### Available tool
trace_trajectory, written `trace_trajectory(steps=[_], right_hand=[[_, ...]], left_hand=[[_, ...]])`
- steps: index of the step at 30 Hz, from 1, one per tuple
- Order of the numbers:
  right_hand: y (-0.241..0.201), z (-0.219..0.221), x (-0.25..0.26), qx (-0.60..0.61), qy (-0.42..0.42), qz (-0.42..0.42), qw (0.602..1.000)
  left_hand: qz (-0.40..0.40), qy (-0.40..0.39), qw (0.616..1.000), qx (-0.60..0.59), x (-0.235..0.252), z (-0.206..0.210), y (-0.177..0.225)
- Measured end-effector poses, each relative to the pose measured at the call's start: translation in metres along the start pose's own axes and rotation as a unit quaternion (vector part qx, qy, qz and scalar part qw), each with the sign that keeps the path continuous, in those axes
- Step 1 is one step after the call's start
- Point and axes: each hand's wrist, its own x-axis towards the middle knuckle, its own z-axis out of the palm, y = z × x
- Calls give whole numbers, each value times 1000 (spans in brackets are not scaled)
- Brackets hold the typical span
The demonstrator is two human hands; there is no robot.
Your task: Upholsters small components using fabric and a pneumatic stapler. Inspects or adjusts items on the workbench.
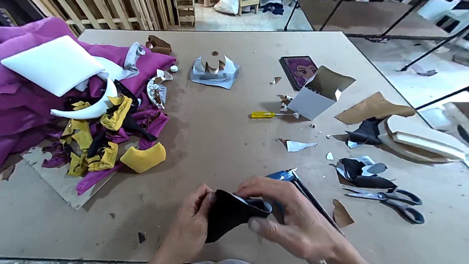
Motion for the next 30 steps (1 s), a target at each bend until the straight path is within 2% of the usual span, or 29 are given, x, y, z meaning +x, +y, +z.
trace_trajectory(steps=[2, 4, 6, 7, 11, 14, 17, 20, 23, 27, 29, 30], right_hand=[[6, 24, -9, 58, 103, 7, 993], [13, 49, -16, 110, 188, 21, 976], [17, 71, -20, 132, 239, 26, 962], [18, 79, -22, 135, 252, 23, 958], [20, 93, -27, 114, 268, 15, 957], [18, 96, -27, 133, 290, 22, 948], [12, 101, -21, 186, 346, 49, 918], [12, 106, -7, 207, 406, 81, 886], [24, 111, 4, 77, 464, 115, 875], [26, 117, 13, -149, 383, 106, 905], [10, 124, 24, -243, 353, 54, 902], [6, 125, 30, -243, 358, 19, 901]], left_hand=[[-14, -9, 1000, -24, -11, -3, 3], [-27, -64, 991, -116, -21, -7, 6], [-47, -123, 971, -198, -25, -10, 8], [-55, -129, 970, -199, -26, -8, 10], [-73, -103, 980, -156, -23, -1, 9], [-102, -71, 972, -197, -23, 9, 11], [-177, -31, 945, -273, -25, 21, 15], [-218, -7, 928, -301, -24, 27, 15], [-236, 33, 923, -304, -16, 30, 18], [-240, 88, 924, -285, -2, 41, 21], [-241, 90, 927, -275, 0, 43, 24], [-238, 101, 924, -283, 2, 42, 30]])
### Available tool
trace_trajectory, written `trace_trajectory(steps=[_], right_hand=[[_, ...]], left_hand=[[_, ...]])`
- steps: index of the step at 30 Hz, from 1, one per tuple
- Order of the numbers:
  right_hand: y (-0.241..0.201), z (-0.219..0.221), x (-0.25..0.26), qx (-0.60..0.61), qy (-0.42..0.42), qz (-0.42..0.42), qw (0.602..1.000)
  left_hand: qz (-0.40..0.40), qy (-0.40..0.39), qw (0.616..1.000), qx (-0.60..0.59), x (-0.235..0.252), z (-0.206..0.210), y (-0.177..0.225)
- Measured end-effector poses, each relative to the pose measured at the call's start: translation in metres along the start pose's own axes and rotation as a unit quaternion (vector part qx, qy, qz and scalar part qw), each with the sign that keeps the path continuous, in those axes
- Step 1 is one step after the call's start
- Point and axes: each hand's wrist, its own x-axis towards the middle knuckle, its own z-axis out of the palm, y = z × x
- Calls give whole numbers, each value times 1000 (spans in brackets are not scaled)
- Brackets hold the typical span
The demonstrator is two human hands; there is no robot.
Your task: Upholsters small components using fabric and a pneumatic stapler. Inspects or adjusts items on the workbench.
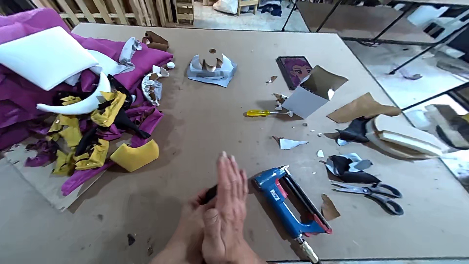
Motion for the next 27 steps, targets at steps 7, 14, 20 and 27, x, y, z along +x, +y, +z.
trace_trajectory(steps=[7, 14, 20, 27], right_hand=[[5, 36, 11, 492, 6, 286, 822], [75, -44, -52, 240, -136, 398, 875], [135, -114, -78, -367, -158, 292, 869], [124, -129, -30, -360, -263, 343, 827]], left_hand=[[486, 133, 770, 391, 61, -15, 2], [432, 68, 728, 529, 117, -37, -73], [194, 35, 776, 600, 121, -26, -46], [248, -77, 757, 600, 139, -46, -46]])
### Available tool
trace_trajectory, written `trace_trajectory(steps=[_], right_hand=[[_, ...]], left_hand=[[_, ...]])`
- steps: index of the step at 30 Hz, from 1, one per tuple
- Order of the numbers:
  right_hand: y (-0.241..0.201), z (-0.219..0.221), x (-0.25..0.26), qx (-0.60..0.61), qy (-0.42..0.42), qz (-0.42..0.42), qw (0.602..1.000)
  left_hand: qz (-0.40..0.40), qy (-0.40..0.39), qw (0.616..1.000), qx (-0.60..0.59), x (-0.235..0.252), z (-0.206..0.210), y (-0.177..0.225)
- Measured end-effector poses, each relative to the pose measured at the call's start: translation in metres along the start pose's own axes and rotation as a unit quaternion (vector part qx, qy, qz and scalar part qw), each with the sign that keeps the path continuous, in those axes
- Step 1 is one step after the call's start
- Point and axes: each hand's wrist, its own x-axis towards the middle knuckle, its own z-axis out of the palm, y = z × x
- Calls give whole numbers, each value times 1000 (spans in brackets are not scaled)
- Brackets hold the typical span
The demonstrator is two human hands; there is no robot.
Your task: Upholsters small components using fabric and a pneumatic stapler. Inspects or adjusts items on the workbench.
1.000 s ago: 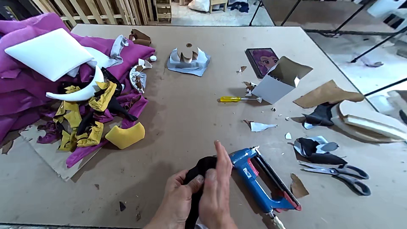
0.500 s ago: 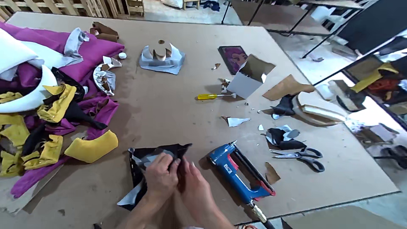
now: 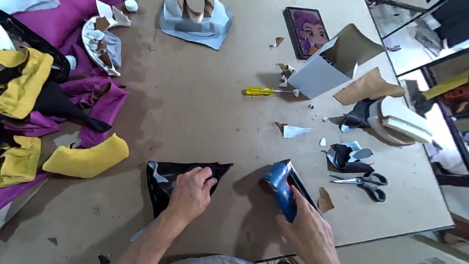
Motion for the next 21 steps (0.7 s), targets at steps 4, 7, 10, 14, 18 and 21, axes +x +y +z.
trace_trajectory(steps=[4, 7, 10, 14, 18, 21], right_hand=[[-31, -45, -11, 48, -69, -57, 995], [-57, -46, -15, 96, -117, -145, 978], [-75, -39, -9, 99, -127, -199, 967], [-85, -39, 2, 90, -128, -220, 963], [-91, -43, 5, 65, -160, -211, 962], [-92, -42, -2, 82, -182, -204, 958]], left_hand=[[65, 122, 988, 69, -7, 18, -7], [32, 128, 987, 92, -5, 17, -7], [32, 118, 988, 96, -4, 16, -9], [29, 116, 987, 108, -3, 16, -8], [22, 105, 989, 99, -2, 16, -8], [11, 102, 992, 75, -1, 13, -9]])
